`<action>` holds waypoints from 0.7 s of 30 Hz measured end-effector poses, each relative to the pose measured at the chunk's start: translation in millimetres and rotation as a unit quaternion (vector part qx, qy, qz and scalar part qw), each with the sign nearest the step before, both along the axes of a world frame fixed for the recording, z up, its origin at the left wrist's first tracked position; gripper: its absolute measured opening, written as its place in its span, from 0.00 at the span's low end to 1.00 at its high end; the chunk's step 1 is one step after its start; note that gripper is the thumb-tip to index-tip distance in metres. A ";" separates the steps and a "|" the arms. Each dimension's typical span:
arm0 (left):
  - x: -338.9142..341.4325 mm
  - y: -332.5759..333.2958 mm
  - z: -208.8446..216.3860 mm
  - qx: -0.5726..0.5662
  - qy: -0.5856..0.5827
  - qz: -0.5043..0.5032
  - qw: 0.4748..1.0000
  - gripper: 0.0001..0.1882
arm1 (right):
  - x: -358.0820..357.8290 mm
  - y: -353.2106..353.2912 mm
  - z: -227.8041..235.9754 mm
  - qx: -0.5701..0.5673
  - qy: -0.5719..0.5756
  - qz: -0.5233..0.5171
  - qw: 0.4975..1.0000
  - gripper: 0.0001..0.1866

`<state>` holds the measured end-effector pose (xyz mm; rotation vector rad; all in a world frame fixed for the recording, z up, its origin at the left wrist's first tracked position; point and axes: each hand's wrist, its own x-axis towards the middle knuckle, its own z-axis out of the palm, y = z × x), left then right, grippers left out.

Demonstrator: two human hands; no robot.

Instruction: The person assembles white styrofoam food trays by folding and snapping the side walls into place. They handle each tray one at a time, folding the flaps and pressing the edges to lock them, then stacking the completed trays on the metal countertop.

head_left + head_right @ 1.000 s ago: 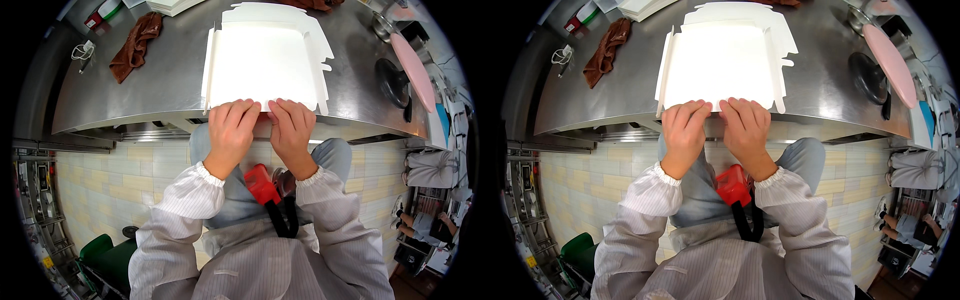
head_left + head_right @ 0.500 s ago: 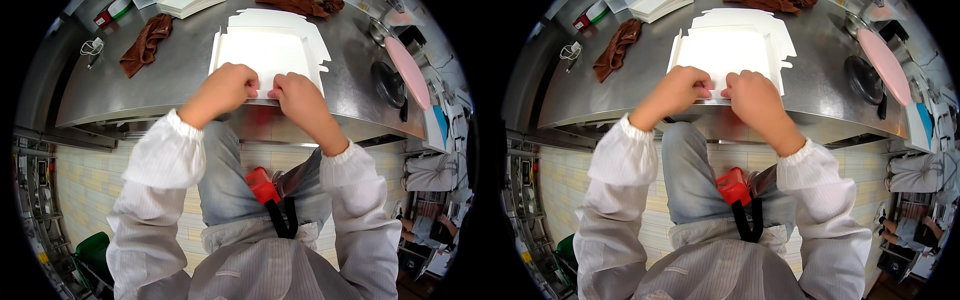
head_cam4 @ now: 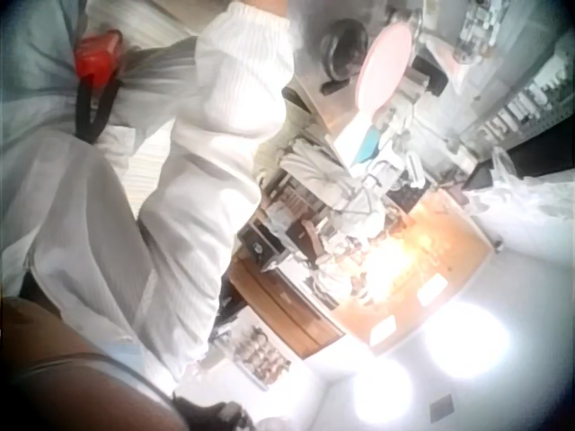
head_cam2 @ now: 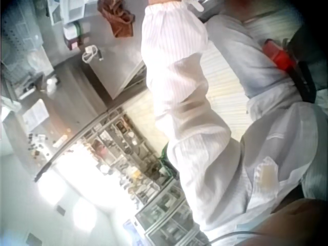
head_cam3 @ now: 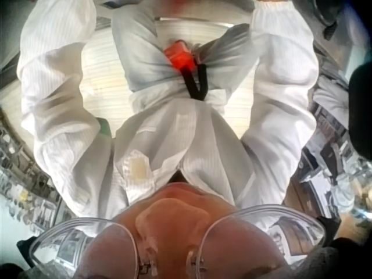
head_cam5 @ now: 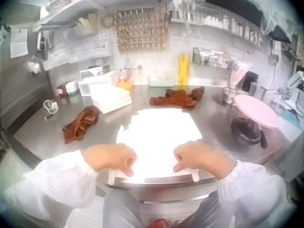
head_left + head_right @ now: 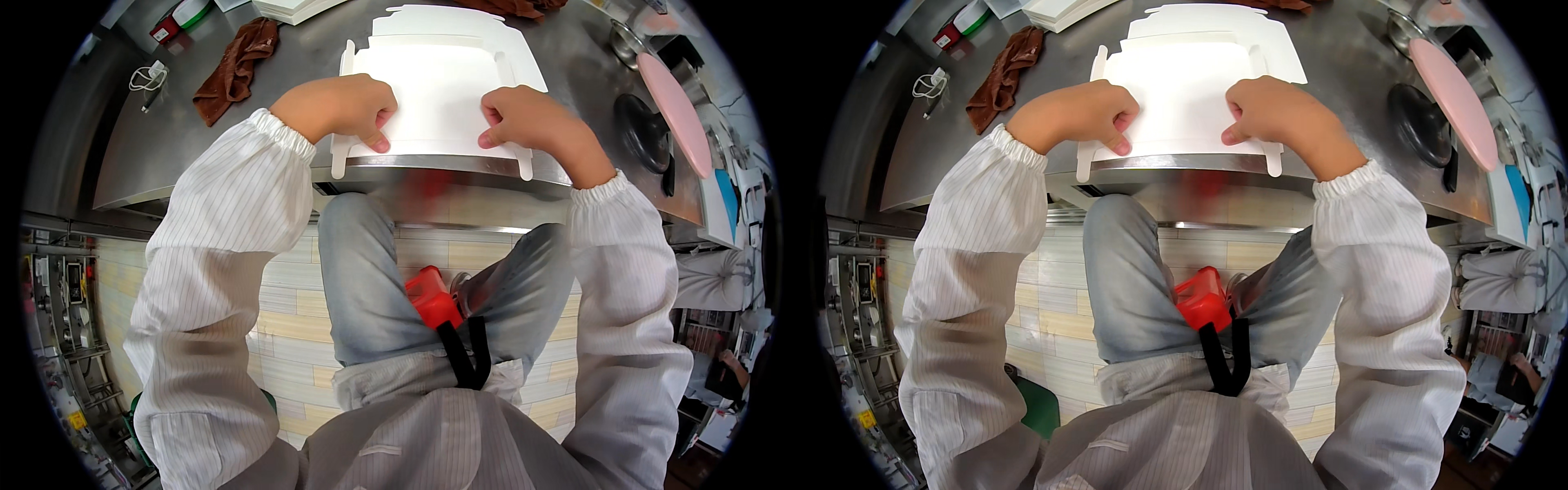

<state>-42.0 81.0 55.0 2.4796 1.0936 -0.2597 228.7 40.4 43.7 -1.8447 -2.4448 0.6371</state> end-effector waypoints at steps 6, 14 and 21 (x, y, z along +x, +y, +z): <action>15.1 -8.9 -17.6 -0.018 -0.090 -0.031 0.995 0.22 | -0.4 -17.3 -21.2 0.118 -0.098 0.116 0.981 0.15; 46.8 -20.1 -19.0 0.025 -0.118 -0.006 0.993 0.18 | -34.4 -34.5 -25.7 0.189 -0.039 0.100 0.976 0.18; 32.9 -59.2 -27.7 0.166 -0.172 -0.063 0.969 0.09 | -4.6 -57.0 -37.3 0.268 0.079 0.098 0.955 0.15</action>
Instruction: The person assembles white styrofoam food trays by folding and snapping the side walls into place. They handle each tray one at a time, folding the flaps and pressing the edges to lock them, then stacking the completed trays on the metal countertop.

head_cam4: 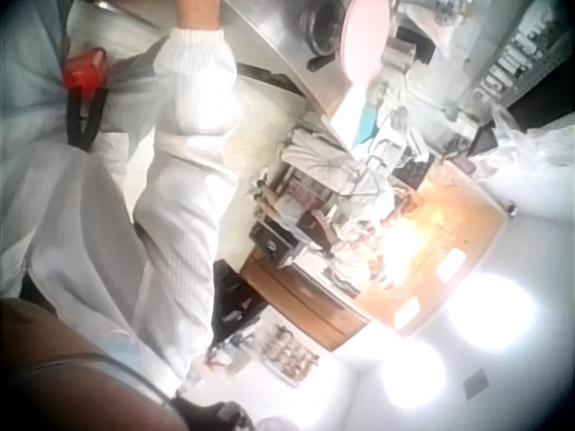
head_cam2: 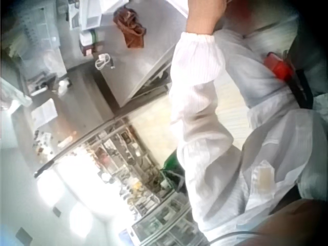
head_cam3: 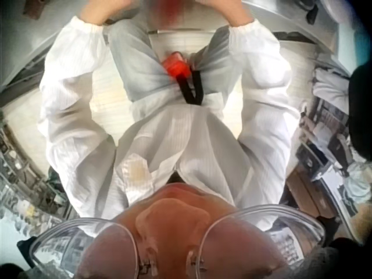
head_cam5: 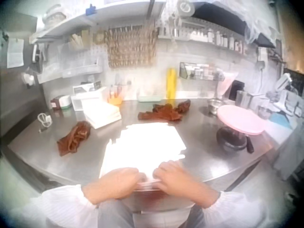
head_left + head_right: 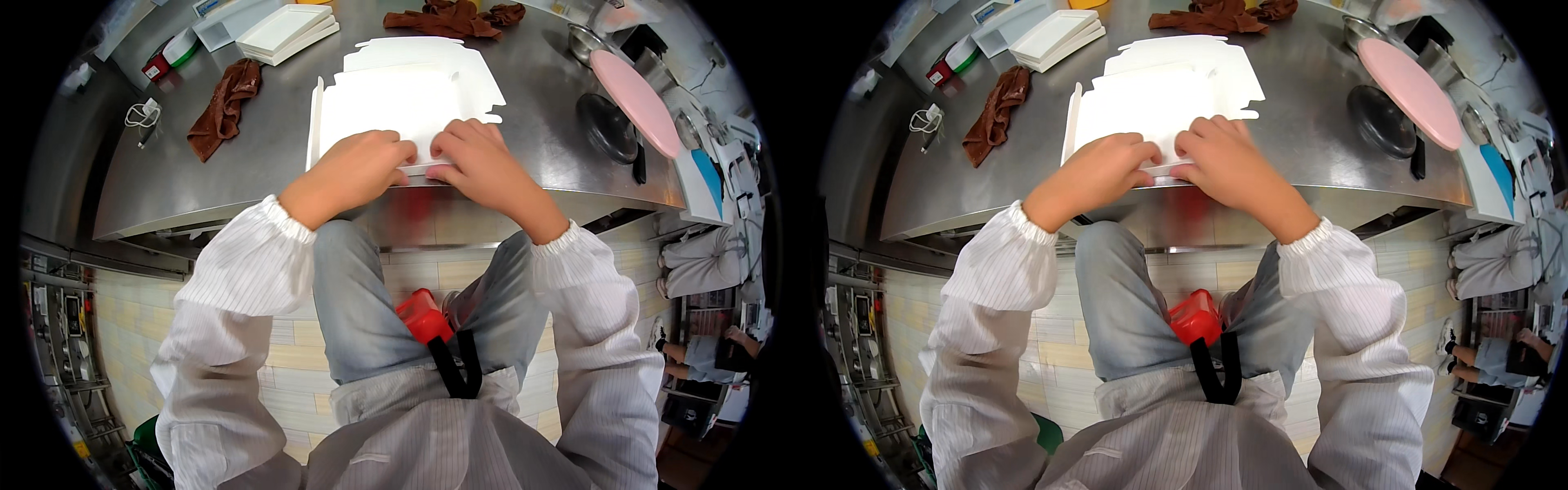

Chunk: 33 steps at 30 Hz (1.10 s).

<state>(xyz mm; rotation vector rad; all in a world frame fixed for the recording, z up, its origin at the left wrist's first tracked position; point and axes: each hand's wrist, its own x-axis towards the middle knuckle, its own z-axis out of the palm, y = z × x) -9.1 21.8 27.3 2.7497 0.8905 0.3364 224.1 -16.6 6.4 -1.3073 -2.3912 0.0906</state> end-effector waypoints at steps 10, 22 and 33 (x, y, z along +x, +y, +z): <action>-47.9 19.4 -4.9 0.041 -0.090 -0.022 0.995 0.10 | 27.6 -4.1 -2.6 0.114 -0.002 0.070 0.991 0.24; -32.9 39.2 -32.9 -0.009 -0.248 0.062 0.967 0.18 | 14.7 11.8 -15.6 0.176 0.040 0.081 0.980 0.16; -19.4 44.5 -34.1 -0.001 -0.295 0.064 0.953 0.18 | 15.7 23.9 -13.5 0.149 0.134 0.047 0.979 0.09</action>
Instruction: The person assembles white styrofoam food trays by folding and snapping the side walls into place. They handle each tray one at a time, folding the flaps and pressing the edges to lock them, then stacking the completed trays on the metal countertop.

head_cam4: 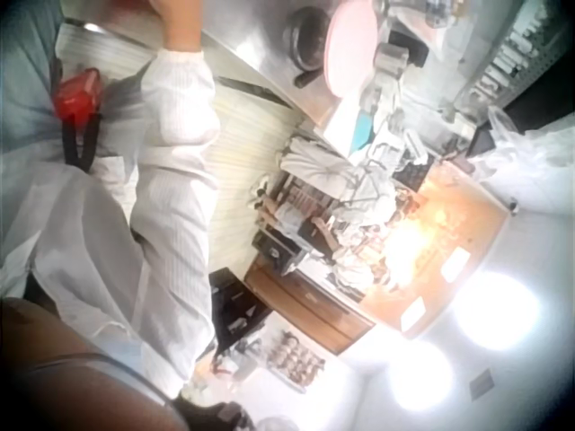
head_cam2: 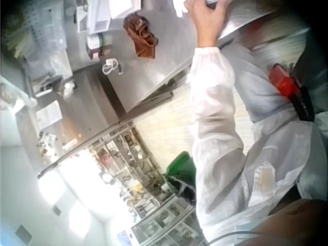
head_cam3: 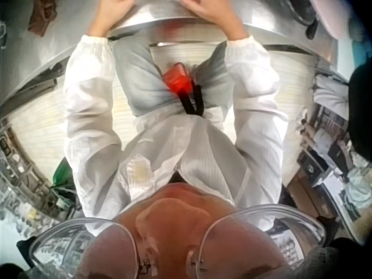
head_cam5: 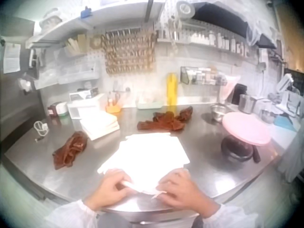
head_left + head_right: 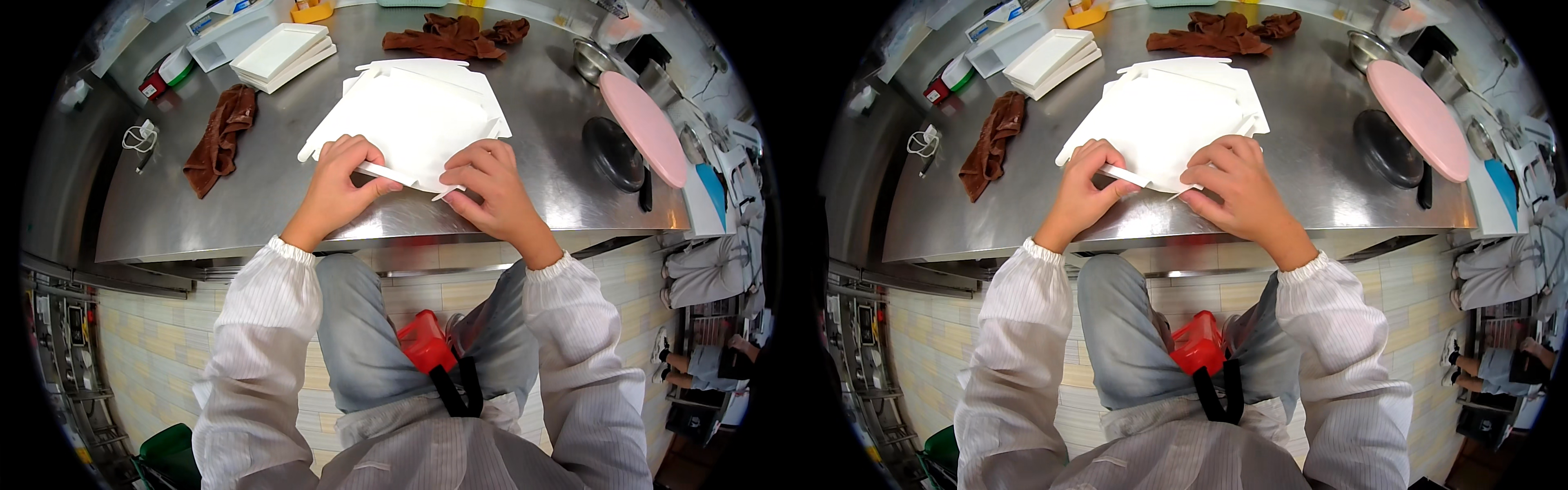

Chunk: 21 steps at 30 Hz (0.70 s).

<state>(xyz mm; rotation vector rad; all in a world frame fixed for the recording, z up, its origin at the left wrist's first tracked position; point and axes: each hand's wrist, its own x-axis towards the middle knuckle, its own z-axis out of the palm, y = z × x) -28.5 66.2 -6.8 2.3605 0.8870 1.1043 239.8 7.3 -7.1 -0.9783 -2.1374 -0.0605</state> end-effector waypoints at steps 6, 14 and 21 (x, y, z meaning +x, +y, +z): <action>7.5 -3.4 6.3 0.020 0.012 -0.005 1.000 0.16 | 0.0 -0.2 0.0 0.012 0.023 -0.050 0.998 0.08; 17.4 -2.1 3.2 0.067 -0.018 0.002 0.998 0.15 | -7.7 -2.1 0.1 0.081 0.012 -0.159 0.984 0.09; 31.9 -4.3 -0.5 0.086 -0.021 0.006 0.996 0.12 | -9.2 2.4 -8.5 0.027 0.123 -0.114 0.985 0.13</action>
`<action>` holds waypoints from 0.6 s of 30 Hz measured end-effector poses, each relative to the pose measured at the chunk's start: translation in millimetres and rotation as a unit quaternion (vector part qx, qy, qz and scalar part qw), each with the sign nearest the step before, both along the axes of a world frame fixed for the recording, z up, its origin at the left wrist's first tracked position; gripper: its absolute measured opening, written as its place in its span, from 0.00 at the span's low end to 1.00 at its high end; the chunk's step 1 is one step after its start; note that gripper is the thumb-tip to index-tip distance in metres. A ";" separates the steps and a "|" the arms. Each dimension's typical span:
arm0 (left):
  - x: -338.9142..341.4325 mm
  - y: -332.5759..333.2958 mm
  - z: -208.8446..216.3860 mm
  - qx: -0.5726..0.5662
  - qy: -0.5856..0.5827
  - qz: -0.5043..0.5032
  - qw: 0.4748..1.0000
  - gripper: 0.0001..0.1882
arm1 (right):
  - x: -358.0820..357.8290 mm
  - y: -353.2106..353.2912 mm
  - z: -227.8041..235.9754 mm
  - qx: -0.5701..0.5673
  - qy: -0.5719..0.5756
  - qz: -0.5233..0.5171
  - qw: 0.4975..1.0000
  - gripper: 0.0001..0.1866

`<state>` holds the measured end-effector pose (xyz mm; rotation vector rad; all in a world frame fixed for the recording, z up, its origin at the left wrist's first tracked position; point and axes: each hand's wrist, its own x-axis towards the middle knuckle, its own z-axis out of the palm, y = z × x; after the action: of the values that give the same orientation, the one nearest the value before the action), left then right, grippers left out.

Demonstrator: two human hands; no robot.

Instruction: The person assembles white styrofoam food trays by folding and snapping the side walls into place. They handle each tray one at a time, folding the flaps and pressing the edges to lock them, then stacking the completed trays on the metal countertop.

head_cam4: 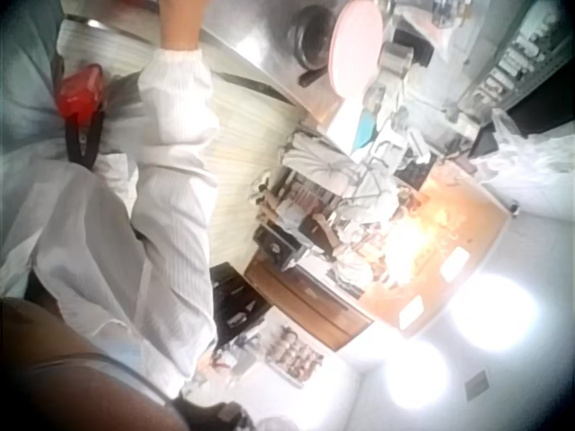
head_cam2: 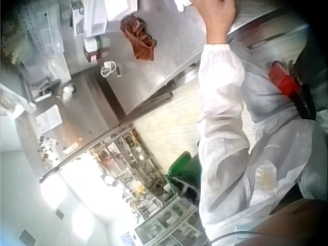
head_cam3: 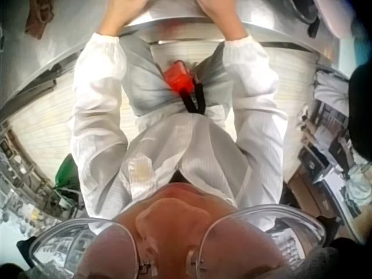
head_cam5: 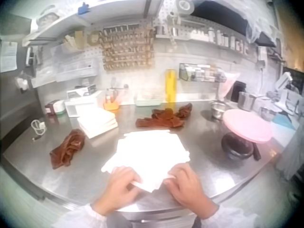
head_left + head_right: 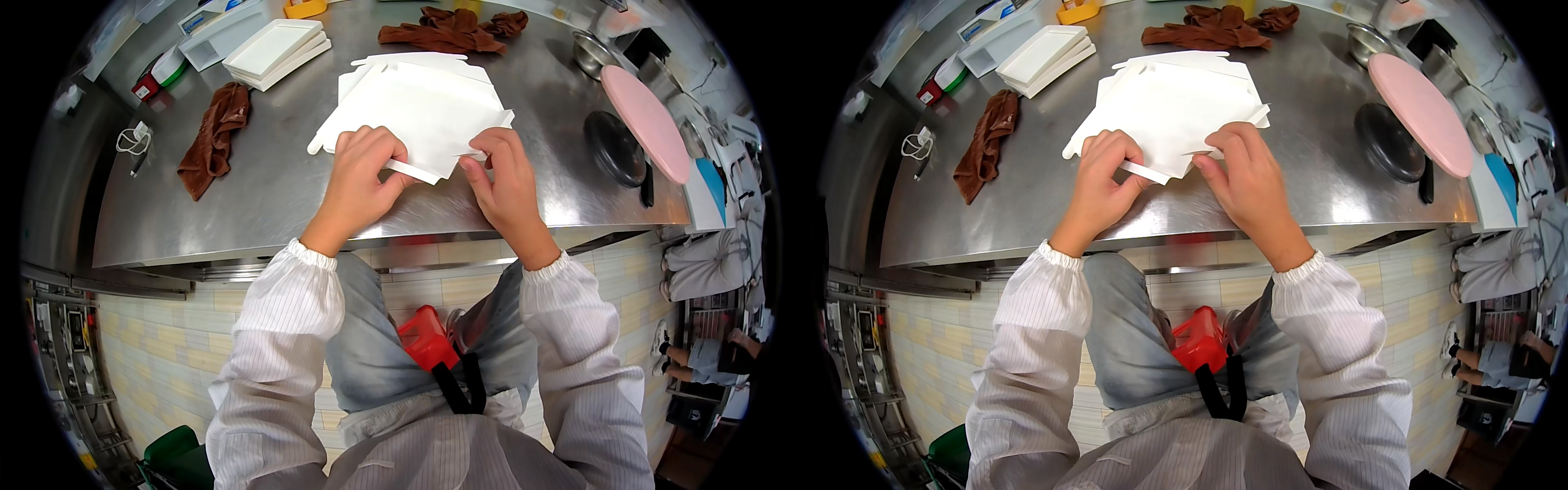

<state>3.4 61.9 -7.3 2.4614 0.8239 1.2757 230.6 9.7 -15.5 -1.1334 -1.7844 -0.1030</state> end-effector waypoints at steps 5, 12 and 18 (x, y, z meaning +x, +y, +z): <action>0.0 2.7 -3.5 0.005 0.009 -0.001 1.000 0.11 | 5.6 -1.6 2.6 -0.068 0.000 0.055 0.996 0.13; -4.8 2.6 -3.6 -0.028 0.011 0.021 0.999 0.09 | 12.5 -2.9 4.3 -0.099 0.013 0.140 0.985 0.11; -1.6 -3.5 1.0 0.055 0.042 0.001 0.998 0.09 | 12.2 -3.3 3.2 -0.112 0.040 0.130 0.984 0.09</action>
<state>1.8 58.5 -6.3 2.6168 0.7958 1.2560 242.8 6.3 -12.3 -1.0338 -1.8892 0.3016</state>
